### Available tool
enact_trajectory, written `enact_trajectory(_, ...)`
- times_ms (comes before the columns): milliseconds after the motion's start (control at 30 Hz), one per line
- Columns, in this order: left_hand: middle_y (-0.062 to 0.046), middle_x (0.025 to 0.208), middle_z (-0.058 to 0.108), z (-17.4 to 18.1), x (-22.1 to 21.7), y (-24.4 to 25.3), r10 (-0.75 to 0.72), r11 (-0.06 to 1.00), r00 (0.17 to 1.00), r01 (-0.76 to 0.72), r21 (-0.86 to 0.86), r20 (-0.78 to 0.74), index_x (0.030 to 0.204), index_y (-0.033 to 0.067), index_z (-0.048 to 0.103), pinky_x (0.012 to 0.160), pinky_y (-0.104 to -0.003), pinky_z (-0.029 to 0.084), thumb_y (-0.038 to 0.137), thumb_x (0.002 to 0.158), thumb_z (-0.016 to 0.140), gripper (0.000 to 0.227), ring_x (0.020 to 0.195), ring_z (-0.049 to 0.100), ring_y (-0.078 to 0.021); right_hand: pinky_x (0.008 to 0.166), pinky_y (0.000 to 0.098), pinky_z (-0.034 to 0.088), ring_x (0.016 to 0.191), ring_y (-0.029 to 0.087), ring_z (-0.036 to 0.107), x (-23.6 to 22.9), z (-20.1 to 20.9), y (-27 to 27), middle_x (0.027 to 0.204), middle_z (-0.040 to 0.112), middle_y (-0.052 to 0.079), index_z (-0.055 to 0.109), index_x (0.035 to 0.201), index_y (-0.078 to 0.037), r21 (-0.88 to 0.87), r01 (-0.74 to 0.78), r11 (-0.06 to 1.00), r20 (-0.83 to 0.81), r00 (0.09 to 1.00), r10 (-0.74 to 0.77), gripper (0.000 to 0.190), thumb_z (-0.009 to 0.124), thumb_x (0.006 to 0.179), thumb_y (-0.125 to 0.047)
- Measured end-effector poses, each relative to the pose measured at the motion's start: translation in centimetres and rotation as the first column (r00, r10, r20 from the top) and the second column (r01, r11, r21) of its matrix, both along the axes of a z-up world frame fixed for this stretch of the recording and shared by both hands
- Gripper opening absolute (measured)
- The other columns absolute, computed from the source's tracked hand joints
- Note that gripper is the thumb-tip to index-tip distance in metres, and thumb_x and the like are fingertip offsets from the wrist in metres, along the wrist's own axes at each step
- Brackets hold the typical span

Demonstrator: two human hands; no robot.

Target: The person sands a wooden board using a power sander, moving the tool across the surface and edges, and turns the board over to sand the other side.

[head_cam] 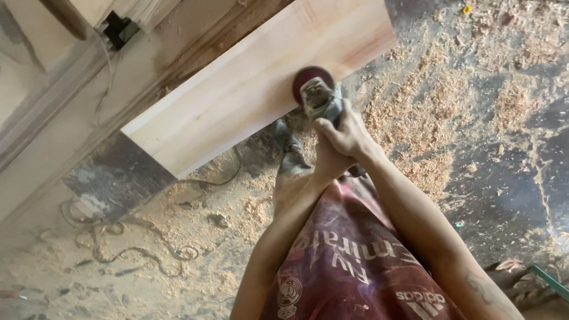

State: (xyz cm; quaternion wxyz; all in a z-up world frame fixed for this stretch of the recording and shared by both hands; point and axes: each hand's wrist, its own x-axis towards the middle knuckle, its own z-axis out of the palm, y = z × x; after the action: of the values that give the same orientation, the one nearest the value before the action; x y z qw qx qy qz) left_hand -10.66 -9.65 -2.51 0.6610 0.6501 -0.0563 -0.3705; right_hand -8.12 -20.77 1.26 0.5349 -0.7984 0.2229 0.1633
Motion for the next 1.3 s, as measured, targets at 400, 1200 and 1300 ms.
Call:
enact_trajectory(400,-0.024,0.117,0.069,1.1,3.2,-9.8,-0.33,0.93,0.944,0.325,0.169,-0.001,0.144,-0.0051,0.018,0.085,-0.041,0.067,0.038,0.064,0.09,0.116,0.092,0.078,-0.0354,0.095,0.0456,0.056,0.106,0.031,0.071,-2.3,-1.5,-10.5,0.116,0.071,0.022,0.051,0.13,0.002,-0.098,0.333,0.938,-0.073,0.937,-0.341,0.068,0.065,0.092,-0.053)
enact_trajectory(1200,-0.024,0.137,0.05,-1.7,-2.4,4.2,-0.126,0.982,0.973,0.095,0.161,0.194,0.146,0.001,0.029,0.104,-0.051,0.057,0.026,0.092,0.072,0.073,0.125,0.058,-0.0343,0.077,0.0491,0.06,0.08,0.04,0.073,0.3,0.2,2.2,0.093,0.071,0.027,0.038,0.133,0.003,0.015,-0.081,0.997,-0.189,0.978,0.083,0.081,0.06,0.089,-0.062)
enact_trajectory(1300,-0.031,0.138,0.045,-3.4,-3.4,0.7,-0.05,0.523,0.38,-0.778,-0.349,-0.923,0.154,-0.0063,0.021,0.115,-0.053,0.051,0.035,0.107,0.069,0.078,0.125,0.055,-0.036,0.076,0.0481,0.061,0.077,0.038,0.074,-0.8,0.1,0.1,0.094,0.071,0.026,0.039,0.134,0.001,0.028,-0.078,0.997,-0.244,0.966,0.083,0.079,0.056,0.091,-0.063)
